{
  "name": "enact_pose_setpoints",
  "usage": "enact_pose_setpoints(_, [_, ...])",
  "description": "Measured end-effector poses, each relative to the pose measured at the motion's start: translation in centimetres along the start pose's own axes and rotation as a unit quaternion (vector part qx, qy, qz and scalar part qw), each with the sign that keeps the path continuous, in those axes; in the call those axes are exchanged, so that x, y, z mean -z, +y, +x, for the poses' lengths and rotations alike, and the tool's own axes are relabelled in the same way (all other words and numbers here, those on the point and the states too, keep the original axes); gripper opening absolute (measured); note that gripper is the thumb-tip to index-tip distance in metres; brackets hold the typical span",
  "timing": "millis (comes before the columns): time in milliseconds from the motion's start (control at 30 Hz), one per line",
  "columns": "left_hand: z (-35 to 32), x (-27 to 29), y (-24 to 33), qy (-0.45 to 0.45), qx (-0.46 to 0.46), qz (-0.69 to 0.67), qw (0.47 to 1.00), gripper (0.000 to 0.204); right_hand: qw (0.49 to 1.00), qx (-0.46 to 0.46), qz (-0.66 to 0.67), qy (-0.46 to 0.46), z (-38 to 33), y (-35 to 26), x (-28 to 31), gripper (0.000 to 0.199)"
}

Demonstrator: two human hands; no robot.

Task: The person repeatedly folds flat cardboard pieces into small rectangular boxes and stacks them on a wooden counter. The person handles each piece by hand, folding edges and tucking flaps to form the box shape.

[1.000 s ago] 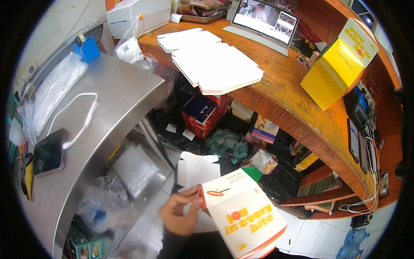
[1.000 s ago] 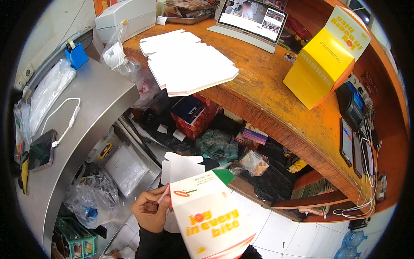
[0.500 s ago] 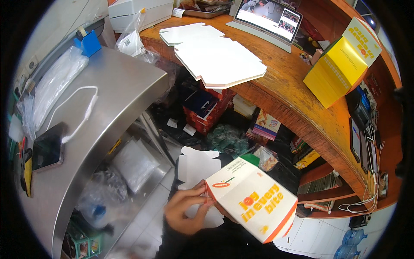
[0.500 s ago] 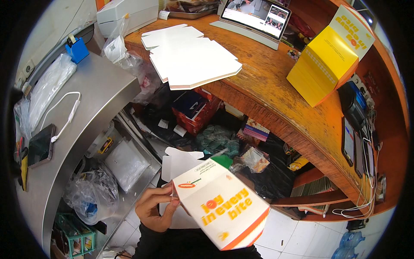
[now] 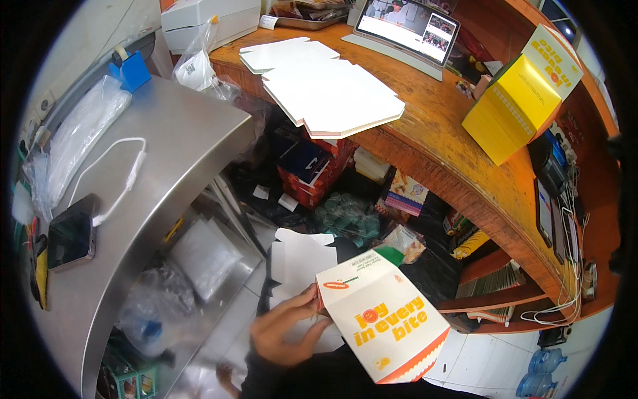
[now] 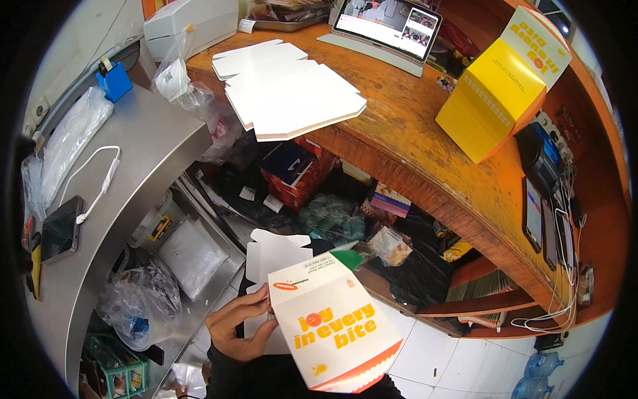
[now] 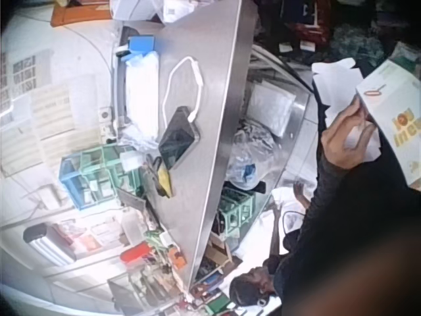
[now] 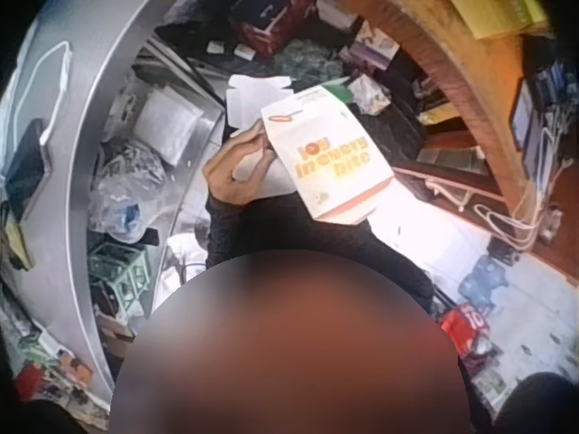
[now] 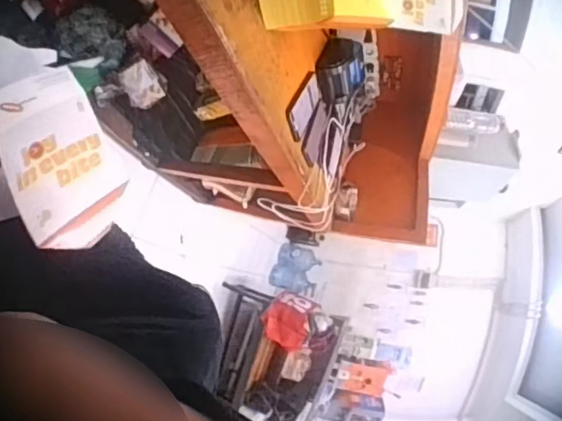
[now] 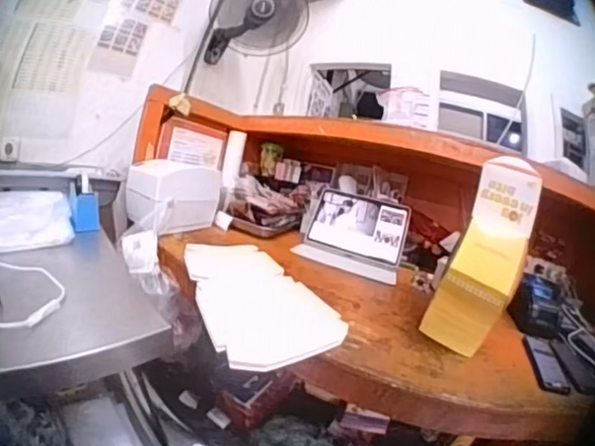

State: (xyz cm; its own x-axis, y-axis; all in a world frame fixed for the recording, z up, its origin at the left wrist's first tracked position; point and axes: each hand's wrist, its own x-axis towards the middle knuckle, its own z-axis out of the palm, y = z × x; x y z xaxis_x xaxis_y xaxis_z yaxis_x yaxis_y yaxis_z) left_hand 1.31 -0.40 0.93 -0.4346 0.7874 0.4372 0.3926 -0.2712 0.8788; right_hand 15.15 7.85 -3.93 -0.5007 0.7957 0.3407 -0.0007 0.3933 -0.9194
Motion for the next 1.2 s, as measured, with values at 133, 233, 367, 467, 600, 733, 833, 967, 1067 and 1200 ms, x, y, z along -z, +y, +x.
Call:
enact_pose_setpoints(133, [0.1,0.4,-1.6,0.055,-0.011,0.065,0.996,0.019,0.995,0.055,-0.076,0.032,0.2,0.4,-0.2,0.044])
enact_pose_setpoints(233, [0.0,1.9,-2.8,0.079,-0.023,0.126,0.989,0.021,0.982,0.085,-0.141,0.096,0.9,0.6,0.1,0.044])
enact_pose_setpoints(367, [-0.5,3.3,-5.0,0.095,-0.013,0.05,0.994,0.026,0.956,0.042,-0.165,0.238,2.1,0.2,1.2,0.055])
enact_pose_setpoints(467, [-1.1,2.7,-6.9,0.124,0.042,-0.079,0.988,0.033,0.979,0.037,-0.082,0.184,2.8,-0.4,2.2,0.048])
enact_pose_setpoints(600, [-2.0,1.8,-7.7,0.118,0.048,0.202,0.971,0.037,0.975,0.101,-0.147,0.129,2.7,-1.2,1.7,0.033])
enact_pose_setpoints(733, [-2.6,1.3,-6.6,-0.067,0.047,0.027,0.996,0.058,0.967,0.168,-0.188,0.05,2.7,-1.4,1.0,0.044])
enact_pose_setpoints(833, [-2.8,0.3,-5.8,-0.019,0.139,-0.248,0.959,0.063,0.953,0.214,-0.214,-0.016,2.5,-1.4,0.7,0.057])
enact_pose_setpoints(967, [-2.5,0.0,-5.7,0.033,0.151,-0.169,0.973,0.067,0.976,0.133,-0.169,-0.014,1.6,-1.4,0.5,0.042])
enact_pose_setpoints(1067, [-2.2,0.2,-5.4,0.056,0.071,0.026,0.996,0.053,0.999,-0.042,0.01,0.019,0.9,-1.0,0.5,0.03])
enact_pose_setpoints(1200, [-2.1,-0.5,-4.6,0.088,0.067,0.098,0.989,0.043,0.981,-0.08,0.174,-0.008,0.7,-0.4,0.4,0.022])
